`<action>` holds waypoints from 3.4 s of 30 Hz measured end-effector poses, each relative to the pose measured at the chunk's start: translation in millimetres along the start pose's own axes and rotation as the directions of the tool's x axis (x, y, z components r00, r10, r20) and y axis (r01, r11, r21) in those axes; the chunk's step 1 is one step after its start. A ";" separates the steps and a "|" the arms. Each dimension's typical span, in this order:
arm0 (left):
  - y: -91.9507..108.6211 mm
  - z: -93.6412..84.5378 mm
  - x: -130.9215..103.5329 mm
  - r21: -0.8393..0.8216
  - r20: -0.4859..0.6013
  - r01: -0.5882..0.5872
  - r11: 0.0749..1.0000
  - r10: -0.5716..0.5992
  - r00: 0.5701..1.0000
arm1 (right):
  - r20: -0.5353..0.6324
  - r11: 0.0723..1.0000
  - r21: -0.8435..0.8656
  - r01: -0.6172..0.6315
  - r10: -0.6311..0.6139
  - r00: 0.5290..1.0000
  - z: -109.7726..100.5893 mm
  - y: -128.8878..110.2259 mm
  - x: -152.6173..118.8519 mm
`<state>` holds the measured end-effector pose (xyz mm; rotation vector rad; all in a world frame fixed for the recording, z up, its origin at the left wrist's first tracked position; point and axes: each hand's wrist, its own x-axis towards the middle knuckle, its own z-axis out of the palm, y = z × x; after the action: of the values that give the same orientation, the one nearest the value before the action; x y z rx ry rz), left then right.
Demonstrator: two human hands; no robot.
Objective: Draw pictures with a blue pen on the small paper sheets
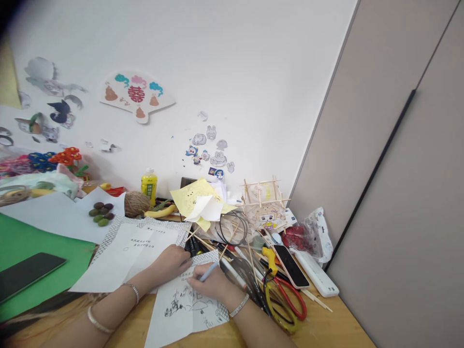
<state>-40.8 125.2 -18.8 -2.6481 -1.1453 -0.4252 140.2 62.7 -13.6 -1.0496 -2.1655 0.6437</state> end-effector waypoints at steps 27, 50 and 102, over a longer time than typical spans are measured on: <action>2.4 -4.0 -0.7 0.005 0.006 0.012 1.000 -0.012 1.000 | -0.025 1.000 0.020 -0.018 0.019 1.000 2.1 2.8 0.7; -1.4 2.8 -0.1 -0.012 -0.030 -0.006 1.000 0.006 1.000 | -0.006 0.999 0.035 -0.040 0.040 0.999 1.4 4.5 -0.1; 0.5 -0.7 1.8 0.013 0.031 0.023 1.000 -0.024 0.999 | 0.058 0.996 0.068 -0.060 0.056 0.997 -0.7 6.5 2.4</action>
<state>-39.3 125.8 -17.6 -2.6414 -1.1855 -0.3814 142.8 68.5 -16.6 -1.0725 -2.1510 0.7778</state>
